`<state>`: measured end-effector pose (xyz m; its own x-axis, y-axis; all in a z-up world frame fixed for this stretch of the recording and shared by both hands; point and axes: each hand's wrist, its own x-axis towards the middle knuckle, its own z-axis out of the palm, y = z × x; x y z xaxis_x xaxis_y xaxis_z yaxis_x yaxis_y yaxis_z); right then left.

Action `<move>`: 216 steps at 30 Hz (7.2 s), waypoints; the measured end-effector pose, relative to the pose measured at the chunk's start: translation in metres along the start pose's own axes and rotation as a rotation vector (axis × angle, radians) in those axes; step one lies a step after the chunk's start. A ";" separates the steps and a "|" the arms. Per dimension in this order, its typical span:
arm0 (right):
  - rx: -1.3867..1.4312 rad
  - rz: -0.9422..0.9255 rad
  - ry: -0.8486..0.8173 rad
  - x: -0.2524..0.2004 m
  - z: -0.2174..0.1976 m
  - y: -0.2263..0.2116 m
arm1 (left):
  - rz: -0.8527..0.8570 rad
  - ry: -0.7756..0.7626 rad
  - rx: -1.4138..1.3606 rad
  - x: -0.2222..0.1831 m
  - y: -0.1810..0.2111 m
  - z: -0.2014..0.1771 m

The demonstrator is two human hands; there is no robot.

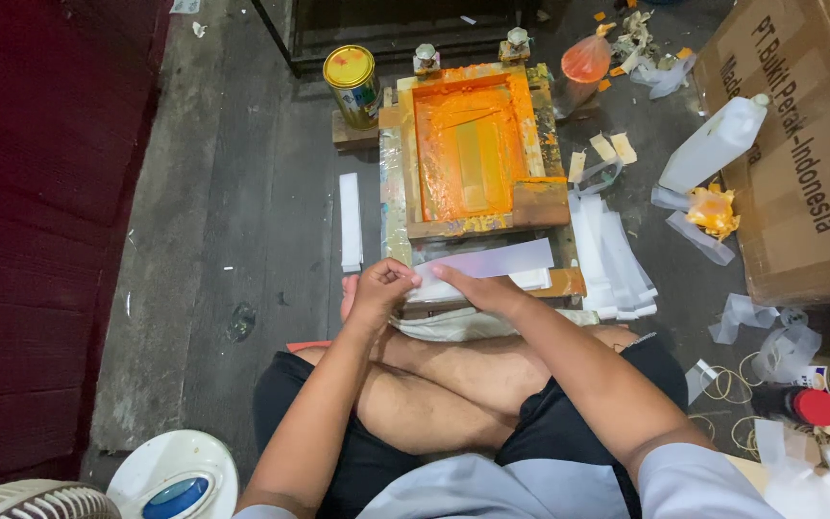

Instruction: Spreading orange ink on a screen printing frame and handling white strips

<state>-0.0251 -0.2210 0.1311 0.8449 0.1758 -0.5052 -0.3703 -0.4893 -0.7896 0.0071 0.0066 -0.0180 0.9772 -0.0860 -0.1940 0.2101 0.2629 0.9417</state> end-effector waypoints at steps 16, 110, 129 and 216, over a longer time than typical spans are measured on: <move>-0.056 0.179 -0.010 -0.007 -0.003 -0.028 | 0.034 0.038 -0.113 -0.003 0.015 0.005; -0.627 -0.673 0.524 0.062 -0.083 0.043 | 0.205 0.442 -0.120 0.016 0.027 -0.019; -1.039 -0.888 0.918 0.103 -0.065 0.082 | 0.190 0.408 -0.172 0.020 0.019 -0.026; -0.845 -0.661 0.362 0.086 -0.134 -0.015 | 0.478 0.011 0.885 0.019 0.036 -0.004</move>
<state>0.1052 -0.3134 0.1461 0.8909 0.4238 0.1631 0.4541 -0.8366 -0.3065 0.0337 0.0184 0.0107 0.9544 -0.1481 0.2593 -0.2976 -0.5413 0.7864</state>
